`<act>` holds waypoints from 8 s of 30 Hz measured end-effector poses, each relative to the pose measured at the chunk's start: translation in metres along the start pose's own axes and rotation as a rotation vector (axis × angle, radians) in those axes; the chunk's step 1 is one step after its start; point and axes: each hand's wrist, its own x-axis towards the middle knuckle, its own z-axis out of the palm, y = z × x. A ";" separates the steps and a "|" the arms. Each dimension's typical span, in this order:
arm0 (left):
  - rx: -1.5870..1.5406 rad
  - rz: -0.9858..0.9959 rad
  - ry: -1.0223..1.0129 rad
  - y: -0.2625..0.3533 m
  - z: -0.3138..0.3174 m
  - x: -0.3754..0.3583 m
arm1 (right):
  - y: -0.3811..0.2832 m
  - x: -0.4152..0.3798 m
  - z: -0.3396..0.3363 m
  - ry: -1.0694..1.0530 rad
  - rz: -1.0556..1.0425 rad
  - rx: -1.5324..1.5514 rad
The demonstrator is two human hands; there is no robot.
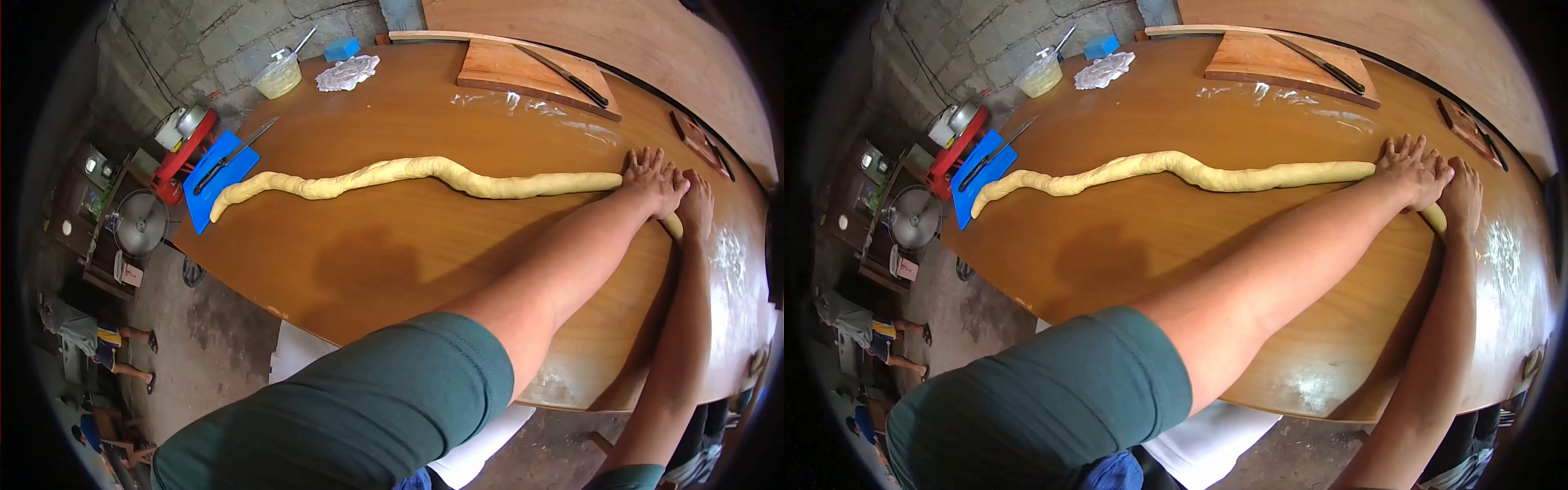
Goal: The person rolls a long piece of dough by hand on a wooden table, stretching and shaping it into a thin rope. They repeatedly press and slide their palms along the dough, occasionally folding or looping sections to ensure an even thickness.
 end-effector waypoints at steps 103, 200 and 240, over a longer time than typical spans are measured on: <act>0.389 0.120 -0.157 -0.055 -0.079 -0.238 | -0.222 -0.177 -0.136 -0.457 0.109 0.066; 0.374 0.411 0.013 -0.155 -0.168 -0.358 | -0.283 -0.209 -0.212 -0.385 -0.120 0.091; 0.522 -0.379 0.222 -0.308 -0.252 -0.177 | -0.421 0.011 -0.012 -0.336 -0.128 0.164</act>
